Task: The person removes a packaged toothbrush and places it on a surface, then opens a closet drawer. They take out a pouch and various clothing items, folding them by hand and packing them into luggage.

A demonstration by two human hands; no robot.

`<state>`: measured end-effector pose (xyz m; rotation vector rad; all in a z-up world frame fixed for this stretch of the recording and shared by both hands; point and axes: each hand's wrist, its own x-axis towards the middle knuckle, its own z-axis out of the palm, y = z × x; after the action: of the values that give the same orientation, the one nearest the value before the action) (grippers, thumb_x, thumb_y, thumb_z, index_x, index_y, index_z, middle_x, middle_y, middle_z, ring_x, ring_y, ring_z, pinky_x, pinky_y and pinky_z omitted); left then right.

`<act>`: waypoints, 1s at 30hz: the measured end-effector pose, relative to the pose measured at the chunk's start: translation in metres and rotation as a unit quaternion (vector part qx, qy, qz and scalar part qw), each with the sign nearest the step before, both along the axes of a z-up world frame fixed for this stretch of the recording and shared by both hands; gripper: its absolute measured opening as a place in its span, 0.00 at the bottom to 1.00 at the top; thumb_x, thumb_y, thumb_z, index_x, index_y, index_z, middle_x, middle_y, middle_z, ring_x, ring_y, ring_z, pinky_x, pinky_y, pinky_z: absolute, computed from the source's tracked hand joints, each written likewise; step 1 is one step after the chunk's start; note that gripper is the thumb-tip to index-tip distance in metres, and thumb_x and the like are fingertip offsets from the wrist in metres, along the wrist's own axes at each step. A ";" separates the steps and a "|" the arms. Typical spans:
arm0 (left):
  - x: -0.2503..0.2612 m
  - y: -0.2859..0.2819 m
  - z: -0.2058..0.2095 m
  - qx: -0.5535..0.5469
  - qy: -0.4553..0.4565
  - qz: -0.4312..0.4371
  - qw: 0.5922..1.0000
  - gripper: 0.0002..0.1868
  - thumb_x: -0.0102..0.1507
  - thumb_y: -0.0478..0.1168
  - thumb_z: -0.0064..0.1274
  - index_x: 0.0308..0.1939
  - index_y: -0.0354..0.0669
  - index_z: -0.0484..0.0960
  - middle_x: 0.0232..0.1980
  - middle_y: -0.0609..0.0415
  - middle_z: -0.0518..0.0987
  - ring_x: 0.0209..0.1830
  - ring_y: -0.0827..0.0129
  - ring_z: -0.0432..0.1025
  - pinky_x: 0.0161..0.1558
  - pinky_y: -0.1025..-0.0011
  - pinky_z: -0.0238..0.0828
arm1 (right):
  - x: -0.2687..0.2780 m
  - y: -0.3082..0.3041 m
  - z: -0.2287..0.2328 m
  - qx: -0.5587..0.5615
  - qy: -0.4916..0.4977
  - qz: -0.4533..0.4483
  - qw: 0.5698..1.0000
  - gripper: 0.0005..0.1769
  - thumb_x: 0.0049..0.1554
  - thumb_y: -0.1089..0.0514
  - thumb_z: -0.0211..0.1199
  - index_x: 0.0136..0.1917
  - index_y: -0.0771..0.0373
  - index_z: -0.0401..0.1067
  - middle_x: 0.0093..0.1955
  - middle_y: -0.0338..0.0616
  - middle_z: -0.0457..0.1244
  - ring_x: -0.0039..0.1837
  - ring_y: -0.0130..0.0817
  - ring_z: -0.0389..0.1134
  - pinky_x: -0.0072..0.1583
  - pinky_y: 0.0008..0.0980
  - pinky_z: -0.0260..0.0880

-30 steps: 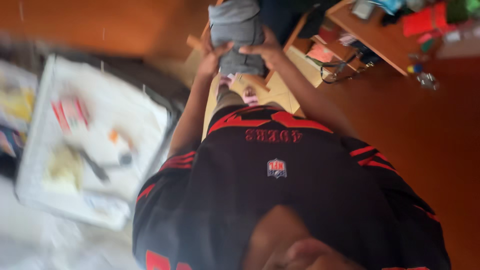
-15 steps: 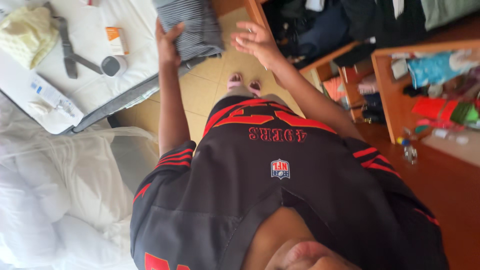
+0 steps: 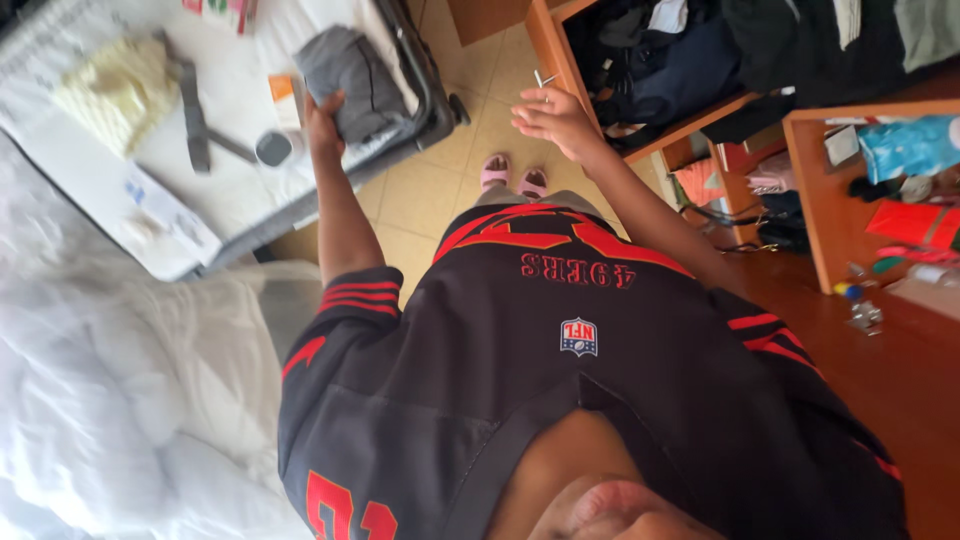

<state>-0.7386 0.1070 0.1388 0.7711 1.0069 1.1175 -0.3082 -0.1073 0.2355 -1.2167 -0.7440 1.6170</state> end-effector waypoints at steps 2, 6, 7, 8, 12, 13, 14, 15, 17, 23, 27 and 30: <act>-0.002 0.002 0.008 0.021 0.076 -0.034 0.996 0.33 0.57 0.33 0.65 0.66 0.36 0.73 0.60 0.44 0.80 0.58 0.57 0.75 0.63 0.62 0.70 | 0.008 -0.009 -0.018 -0.059 -0.004 -0.050 0.997 0.29 0.61 0.59 0.65 0.71 0.73 0.60 0.64 0.59 0.65 0.62 0.43 0.73 0.64 0.38 0.75; 0.009 0.025 0.039 -0.033 0.314 -0.063 0.947 0.39 0.53 0.39 0.70 0.66 0.35 0.71 0.60 0.41 0.77 0.57 0.53 0.73 0.59 0.58 0.71 | 0.029 -0.025 -0.045 -0.081 -0.005 -0.144 0.986 0.28 0.60 0.60 0.66 0.69 0.72 0.62 0.62 0.57 0.67 0.60 0.41 0.73 0.62 0.36 0.76; 0.019 0.027 0.049 -0.013 0.444 -0.038 0.895 0.40 0.54 0.39 0.70 0.67 0.35 0.70 0.61 0.39 0.76 0.58 0.50 0.71 0.60 0.56 0.69 | 0.036 -0.032 -0.049 -0.087 -0.003 -0.170 0.982 0.26 0.61 0.59 0.65 0.68 0.72 0.63 0.61 0.55 0.67 0.60 0.40 0.74 0.62 0.36 0.76; 0.032 0.028 0.062 0.041 0.584 0.024 0.810 0.41 0.54 0.39 0.69 0.68 0.35 0.68 0.62 0.38 0.74 0.60 0.47 0.70 0.60 0.54 0.68 | 0.043 -0.036 -0.053 -0.090 -0.001 -0.193 0.977 0.25 0.62 0.59 0.64 0.68 0.71 0.64 0.60 0.52 0.68 0.60 0.39 0.74 0.62 0.35 0.76; 0.141 0.031 0.090 0.323 0.548 0.119 0.762 0.41 0.59 0.39 0.67 0.72 0.38 0.64 0.66 0.37 0.70 0.65 0.43 0.67 0.65 0.51 0.65 | 0.076 -0.057 -0.089 -0.084 -0.013 -0.271 0.959 0.25 0.60 0.61 0.68 0.67 0.70 0.65 0.58 0.49 0.68 0.58 0.39 0.74 0.62 0.36 0.76; 0.179 0.027 0.085 0.369 0.470 0.084 0.797 0.39 0.62 0.40 0.68 0.73 0.40 0.64 0.66 0.41 0.73 0.67 0.48 0.70 0.68 0.54 0.67 | 0.088 -0.055 -0.104 -0.090 0.006 -0.295 0.951 0.24 0.60 0.59 0.68 0.65 0.69 0.66 0.57 0.49 0.69 0.56 0.37 0.74 0.60 0.36 0.77; 0.217 0.019 0.076 0.408 0.413 0.028 0.814 0.36 0.64 0.37 0.64 0.73 0.40 0.64 0.66 0.42 0.72 0.66 0.50 0.71 0.68 0.56 0.68 | 0.099 -0.062 -0.118 -0.098 0.027 -0.318 0.943 0.23 0.60 0.58 0.68 0.64 0.68 0.67 0.56 0.48 0.69 0.55 0.36 0.74 0.57 0.36 0.77; 0.257 0.014 0.064 0.442 0.352 -0.028 0.824 0.33 0.66 0.35 0.61 0.73 0.41 0.65 0.67 0.42 0.72 0.66 0.52 0.73 0.69 0.57 0.70 | 0.110 -0.070 -0.130 -0.103 0.030 -0.332 0.937 0.23 0.60 0.58 0.68 0.64 0.68 0.67 0.56 0.48 0.69 0.55 0.36 0.74 0.57 0.36 0.77; 0.341 -0.004 0.041 0.207 0.155 -0.200 0.945 0.20 0.67 0.34 0.60 0.60 0.30 0.73 0.48 0.38 0.68 0.37 0.50 0.66 0.40 0.56 0.68 | 0.126 -0.080 -0.149 -0.120 0.027 -0.365 0.923 0.20 0.61 0.58 0.68 0.63 0.69 0.70 0.55 0.50 0.70 0.54 0.38 0.75 0.58 0.35 0.79; 0.490 -0.093 -0.006 0.433 0.294 -0.325 0.788 0.21 0.58 0.36 0.64 0.54 0.35 0.79 0.44 0.45 0.81 0.42 0.55 0.77 0.46 0.61 0.76 | 0.170 -0.133 -0.160 -0.108 0.023 -0.413 0.904 0.20 0.58 0.61 0.66 0.62 0.66 0.69 0.56 0.46 0.70 0.54 0.36 0.75 0.57 0.35 0.79; 0.549 -0.130 -0.046 0.301 0.365 -0.472 0.744 0.14 0.63 0.40 0.56 0.52 0.41 0.82 0.46 0.46 0.86 0.46 0.57 0.83 0.51 0.63 0.79 | 0.192 -0.164 -0.160 -0.109 0.029 -0.445 0.888 0.20 0.59 0.61 0.68 0.62 0.67 0.69 0.55 0.47 0.69 0.55 0.37 0.75 0.58 0.35 0.78; 0.576 -0.149 -0.067 0.382 0.390 -0.439 0.714 0.17 0.64 0.42 0.59 0.54 0.41 0.83 0.54 0.41 0.84 0.56 0.50 0.79 0.59 0.59 0.75 | 0.196 -0.185 -0.160 -0.100 0.048 -0.464 0.879 0.20 0.58 0.61 0.68 0.62 0.69 0.69 0.54 0.48 0.69 0.55 0.38 0.75 0.59 0.36 0.79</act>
<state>-0.1630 -0.0417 0.0715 2.2536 0.6053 0.2508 -0.1118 -0.2924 0.0752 -1.3291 0.1156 0.9303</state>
